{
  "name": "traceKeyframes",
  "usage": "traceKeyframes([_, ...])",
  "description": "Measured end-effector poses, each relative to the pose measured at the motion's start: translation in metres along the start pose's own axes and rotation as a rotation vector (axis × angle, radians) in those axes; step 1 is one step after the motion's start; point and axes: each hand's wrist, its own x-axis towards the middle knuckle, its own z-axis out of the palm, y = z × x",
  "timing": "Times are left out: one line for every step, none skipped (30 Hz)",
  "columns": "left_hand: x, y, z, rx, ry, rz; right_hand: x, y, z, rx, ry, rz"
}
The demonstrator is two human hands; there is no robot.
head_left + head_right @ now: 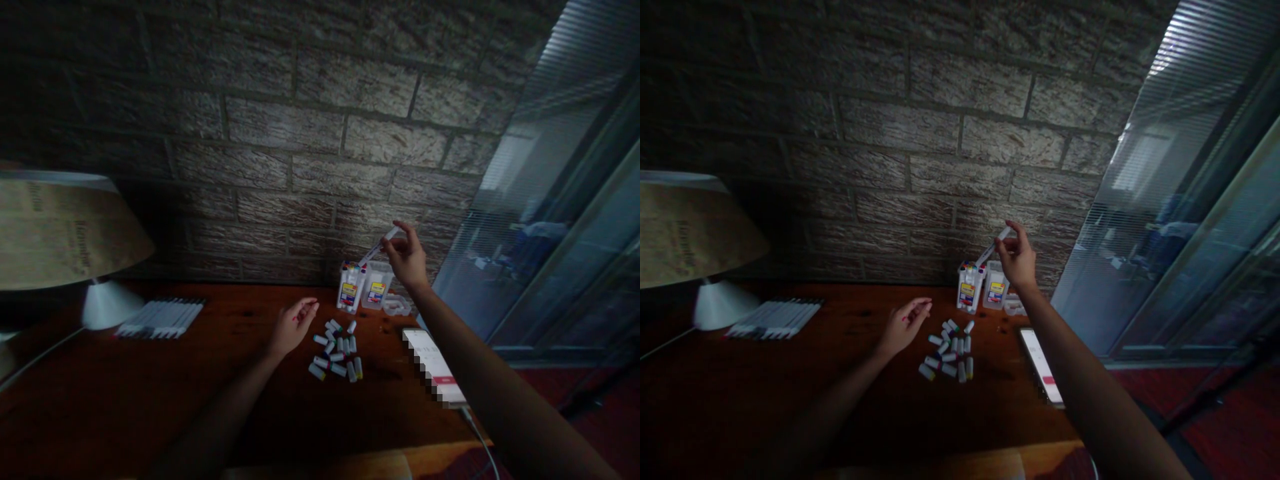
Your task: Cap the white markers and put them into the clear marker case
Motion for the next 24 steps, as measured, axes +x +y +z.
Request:
traceKeyframes([0.000, 0.000, 0.000, 0.004, 0.001, 0.001, -0.001, 0.000, 0.003, 0.007, 0.013, 0.016])
traceKeyframes([0.000, 0.001, 0.000, 0.008, 0.001, 0.002, -0.002, -0.001, 0.006, 0.015, 0.013, 0.028])
traceKeyframes([0.000, 0.001, 0.000, 0.010, 0.000, 0.001, -0.003, -0.002, 0.009, 0.022, 0.003, 0.036])
traceKeyframes([0.000, 0.002, -0.001, 0.011, -0.001, 0.000, -0.004, -0.004, 0.011, 0.026, -0.018, 0.035])
traceKeyframes([0.000, 0.002, -0.001, 0.009, -0.004, 0.000, -0.004, -0.005, 0.013, 0.029, -0.039, 0.029])
traceKeyframes([-0.001, 0.003, -0.001, 0.007, -0.009, 0.000, -0.005, -0.007, 0.014, 0.027, -0.059, 0.024])
traceKeyframes([-0.001, 0.003, -0.001, 0.005, -0.016, 0.000, -0.005, -0.009, 0.015, 0.024, -0.075, 0.021])
traceKeyframes([-0.001, 0.004, -0.001, 0.003, -0.021, -0.002, -0.005, -0.010, 0.017, 0.019, -0.091, 0.021])
traceKeyframes([-0.001, 0.004, -0.001, 0.002, -0.026, -0.006, -0.006, -0.012, 0.018, 0.014, -0.106, 0.022])
traceKeyframes([0.000, 0.004, -0.001, 0.001, -0.030, -0.009, -0.006, -0.013, 0.020, 0.007, -0.120, 0.024])
traceKeyframes([0.000, 0.004, -0.001, 0.000, -0.034, -0.011, -0.007, -0.014, 0.022, -0.002, -0.135, 0.024])
traceKeyframes([0.000, 0.004, -0.001, -0.002, -0.036, -0.013, -0.008, -0.014, 0.025, -0.015, -0.152, 0.023])
traceKeyframes([0.000, 0.005, -0.001, -0.004, -0.036, -0.014, -0.009, -0.014, 0.028, -0.035, -0.173, 0.022])
traceKeyframes([0.000, 0.005, -0.001, -0.005, -0.037, -0.015, -0.010, -0.014, 0.031, -0.062, -0.197, 0.026])
traceKeyframes([0.000, 0.004, -0.001, -0.006, -0.037, -0.016, -0.011, -0.014, 0.034, -0.095, -0.225, 0.036])
traceKeyframes([0.000, 0.004, -0.001, -0.007, -0.036, -0.017, -0.012, -0.013, 0.037, -0.136, -0.258, 0.049])
traceKeyframes([0.000, 0.004, -0.001, -0.008, -0.034, -0.019, -0.013, -0.012, 0.040, -0.185, -0.288, 0.068])
traceKeyframes([0.000, 0.004, -0.001, -0.008, -0.032, -0.021, -0.014, -0.011, 0.043, -0.238, -0.319, 0.087])
traceKeyframes([0.000, 0.004, -0.001, -0.007, -0.031, -0.019, -0.014, -0.011, 0.045, -0.292, -0.351, 0.105])
traceKeyframes([0.000, 0.004, -0.001, -0.005, -0.029, -0.015, -0.015, -0.010, 0.047, -0.344, -0.383, 0.118])
traceKeyframes([0.000, 0.005, -0.001, -0.001, -0.027, -0.009, -0.015, -0.010, 0.048, -0.392, -0.414, 0.126])
traceKeyframes([0.000, 0.005, -0.002, 0.004, -0.026, 0.000, -0.016, -0.010, 0.049, -0.434, -0.442, 0.128])
traceKeyframes([0.000, 0.005, -0.002, 0.009, -0.024, 0.009, -0.016, -0.009, 0.049, -0.466, -0.466, 0.125])
traceKeyframes([0.000, 0.005, -0.002, 0.014, -0.024, 0.017, -0.015, -0.010, 0.049, -0.491, -0.485, 0.119])
